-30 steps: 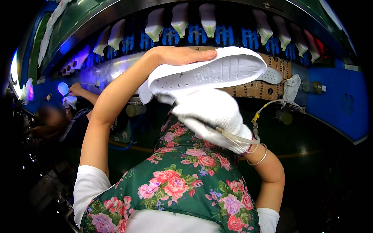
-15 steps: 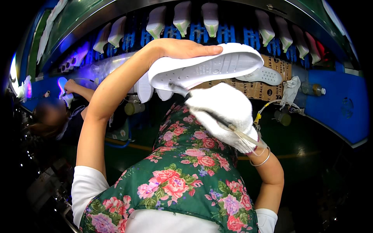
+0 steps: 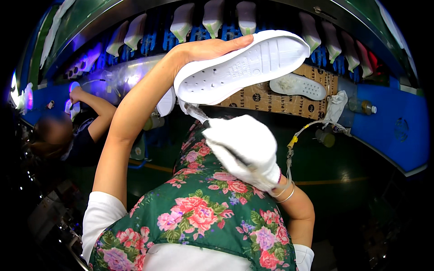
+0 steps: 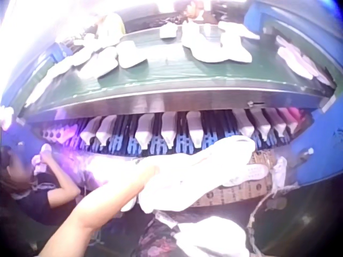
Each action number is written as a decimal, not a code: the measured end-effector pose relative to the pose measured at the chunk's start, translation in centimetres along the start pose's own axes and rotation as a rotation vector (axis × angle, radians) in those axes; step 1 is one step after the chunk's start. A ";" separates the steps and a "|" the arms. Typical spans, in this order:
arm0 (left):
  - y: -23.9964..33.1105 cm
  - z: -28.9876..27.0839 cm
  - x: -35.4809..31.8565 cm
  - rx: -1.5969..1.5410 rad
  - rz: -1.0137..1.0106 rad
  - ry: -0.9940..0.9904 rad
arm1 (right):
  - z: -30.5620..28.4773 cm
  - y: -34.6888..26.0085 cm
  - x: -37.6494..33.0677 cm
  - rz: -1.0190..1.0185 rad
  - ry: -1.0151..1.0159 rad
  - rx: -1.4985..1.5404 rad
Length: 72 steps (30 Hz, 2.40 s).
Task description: The person applies adhesive to shoe soles using a brush applicator and places them onto a conveyor belt.
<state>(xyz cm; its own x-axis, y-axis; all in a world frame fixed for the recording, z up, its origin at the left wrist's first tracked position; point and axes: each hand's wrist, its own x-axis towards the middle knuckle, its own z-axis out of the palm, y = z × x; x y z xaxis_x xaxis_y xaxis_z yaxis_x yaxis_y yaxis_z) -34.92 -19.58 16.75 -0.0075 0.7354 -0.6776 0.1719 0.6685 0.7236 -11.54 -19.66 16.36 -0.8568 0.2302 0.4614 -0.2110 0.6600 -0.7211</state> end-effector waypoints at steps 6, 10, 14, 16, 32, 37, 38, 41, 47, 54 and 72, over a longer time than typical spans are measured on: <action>-3.8 0.6 3.9 -1.017 0.121 -0.224 | -1.3 1.5 -0.5 0.570 0.572 0.525; -6.6 3.0 4.3 -1.185 0.396 -0.552 | -3.7 2.9 1.1 0.459 0.655 0.256; -7.7 6.8 4.1 -1.515 0.595 -0.583 | -4.9 4.3 2.1 0.328 0.496 0.140; -6.9 8.9 3.3 -1.212 0.345 0.080 | -6.1 4.4 2.0 0.217 0.379 -0.001; -8.3 10.5 -0.4 -1.527 0.721 -0.403 | -5.7 0.2 0.4 0.048 0.362 -0.062; -6.8 12.6 2.3 -1.532 0.699 -0.459 | -6.5 -0.5 0.9 0.074 0.433 -0.158; -6.4 13.0 2.5 -1.558 0.712 -0.513 | -6.5 -0.5 1.0 0.073 0.445 -0.181; -7.3 13.6 3.6 -1.616 0.722 -0.524 | -7.2 -0.1 1.3 -0.015 0.374 -0.183; -6.8 15.3 3.8 -1.624 0.691 -0.396 | -7.4 0.5 3.5 -0.115 0.407 -0.310; -9.4 16.7 5.4 -1.366 0.523 -0.176 | -4.9 -0.9 3.7 -0.036 0.485 -0.382; -5.8 14.5 6.6 -1.625 0.635 -0.720 | -4.1 0.3 2.9 0.089 0.538 -0.175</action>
<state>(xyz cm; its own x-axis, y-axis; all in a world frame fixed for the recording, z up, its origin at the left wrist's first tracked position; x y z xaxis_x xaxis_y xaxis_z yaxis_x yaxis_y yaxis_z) -21.71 -20.22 6.23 0.1074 0.9894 0.0977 -0.9933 0.1110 -0.0327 -12.13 -15.86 19.54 -0.4977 0.5918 0.6340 -0.0289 0.7193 -0.6941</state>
